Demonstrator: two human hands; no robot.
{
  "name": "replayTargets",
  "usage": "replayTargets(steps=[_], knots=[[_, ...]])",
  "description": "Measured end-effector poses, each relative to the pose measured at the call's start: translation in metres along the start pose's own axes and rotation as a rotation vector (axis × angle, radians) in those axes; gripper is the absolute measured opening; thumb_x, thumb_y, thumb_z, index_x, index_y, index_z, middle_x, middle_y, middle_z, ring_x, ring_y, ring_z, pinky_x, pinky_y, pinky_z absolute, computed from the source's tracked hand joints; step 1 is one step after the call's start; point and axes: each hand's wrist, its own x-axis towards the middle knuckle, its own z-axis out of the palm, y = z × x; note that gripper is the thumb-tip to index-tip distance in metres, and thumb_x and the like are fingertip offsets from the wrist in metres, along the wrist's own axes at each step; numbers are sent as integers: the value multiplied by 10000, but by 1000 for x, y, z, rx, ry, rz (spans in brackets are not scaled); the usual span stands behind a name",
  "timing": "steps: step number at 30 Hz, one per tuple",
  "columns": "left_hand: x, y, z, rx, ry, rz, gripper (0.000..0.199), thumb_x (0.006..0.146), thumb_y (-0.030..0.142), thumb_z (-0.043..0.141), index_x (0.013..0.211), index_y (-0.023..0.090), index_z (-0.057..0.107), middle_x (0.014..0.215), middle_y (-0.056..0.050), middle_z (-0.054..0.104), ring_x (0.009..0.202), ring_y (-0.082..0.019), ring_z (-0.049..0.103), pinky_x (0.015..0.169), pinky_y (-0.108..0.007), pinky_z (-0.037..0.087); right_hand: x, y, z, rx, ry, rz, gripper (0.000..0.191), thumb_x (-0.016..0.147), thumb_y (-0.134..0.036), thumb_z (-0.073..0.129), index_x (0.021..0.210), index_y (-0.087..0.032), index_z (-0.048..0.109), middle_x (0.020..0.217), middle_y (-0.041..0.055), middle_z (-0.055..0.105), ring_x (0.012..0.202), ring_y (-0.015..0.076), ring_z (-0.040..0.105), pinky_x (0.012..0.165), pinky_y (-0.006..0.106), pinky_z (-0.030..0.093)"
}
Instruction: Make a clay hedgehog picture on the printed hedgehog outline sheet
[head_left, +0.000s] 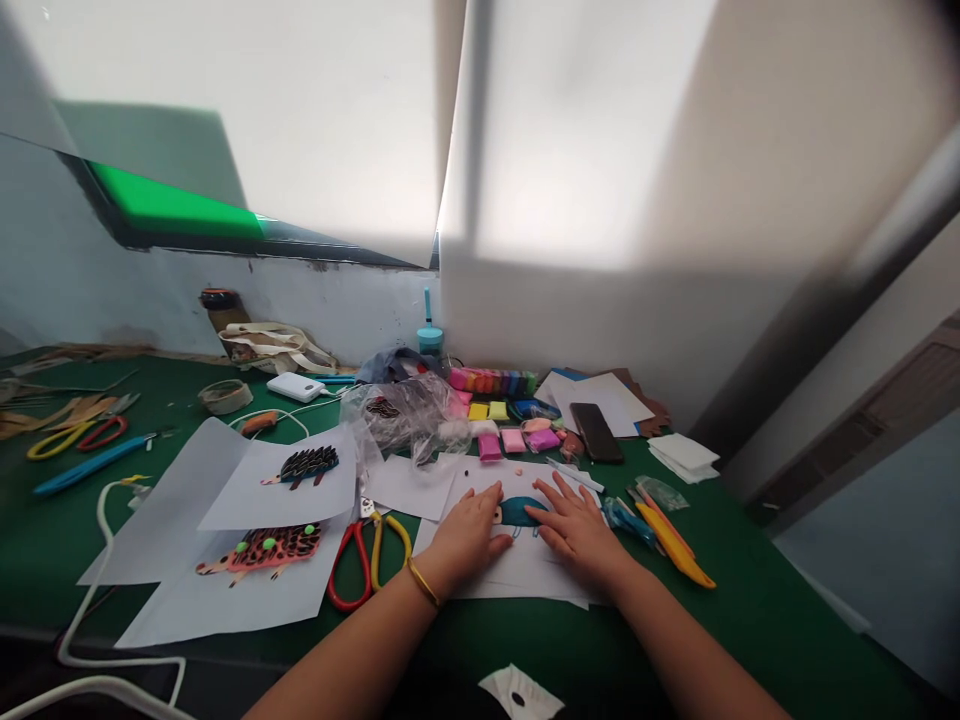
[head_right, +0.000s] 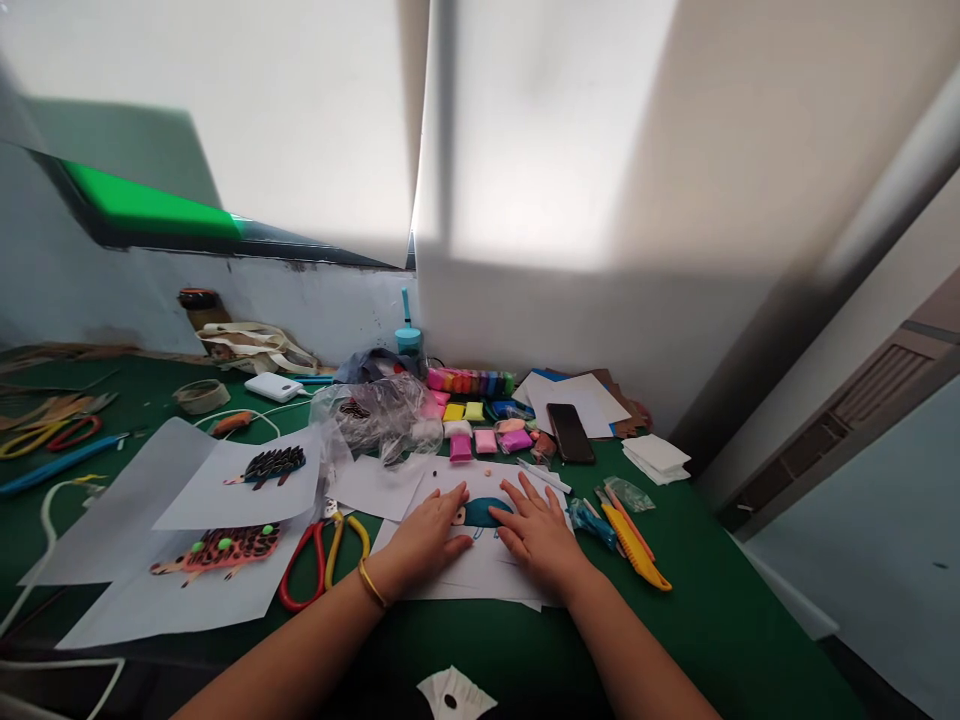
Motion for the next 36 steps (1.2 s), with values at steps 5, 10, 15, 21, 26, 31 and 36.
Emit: replayTargets(steps=[5,10,15,21,26,31,36], knots=[[-1,1,-1,4,-13,-6,742,853,310,643,1475,174,262,1495,-153,430,1390,-255,391,1190,-453,229,1,-2,-2,-8,17,39,496,979,-559,297,1427,-404,445,1609,-28,232,1500,279,84,1172,603,102],[0,0,0,-3,-12,-12,749,852,306,641,1480,184,252,1488,-150,441,1388,-256,393,1188,-462,227,3,-1,0,-19,11,73,492,984,-547,284,1409,-392,476,1601,-19,260,1498,281,106,1167,607,117],[-1,0,0,-10,-10,-3,742,853,302,638,1479,197,253,1498,-139,429,1392,-260,386,1188,-471,228,5,2,5,-5,17,97,507,982,-545,286,1417,-365,473,1601,-11,259,1498,284,106,1164,614,120],[-2,1,-2,-17,-7,-5,754,848,311,644,1483,195,253,1489,-137,442,1389,-259,392,1191,-461,224,5,18,6,117,159,148,492,980,-436,296,1383,-290,538,1531,26,410,1468,275,235,1160,568,230],[-2,-2,0,-24,0,-2,763,853,327,636,1491,199,239,1493,-133,438,1385,-263,396,1188,-459,230,-5,19,-1,168,179,68,441,971,-420,336,1187,-303,702,1456,12,511,1445,296,286,1161,569,238],[0,-5,4,-15,14,11,771,847,332,651,1486,182,246,1491,-139,440,1377,-257,406,1187,-456,234,-10,4,-8,142,112,-4,387,970,-430,375,1199,-376,681,1501,-36,449,1464,298,240,1162,612,175],[-1,-5,4,-19,18,16,751,851,327,644,1477,197,249,1491,-137,440,1384,-261,397,1184,-473,236,-9,-2,-8,77,116,-11,377,972,-426,379,1201,-386,677,1515,-31,431,1464,299,240,1155,616,171]])
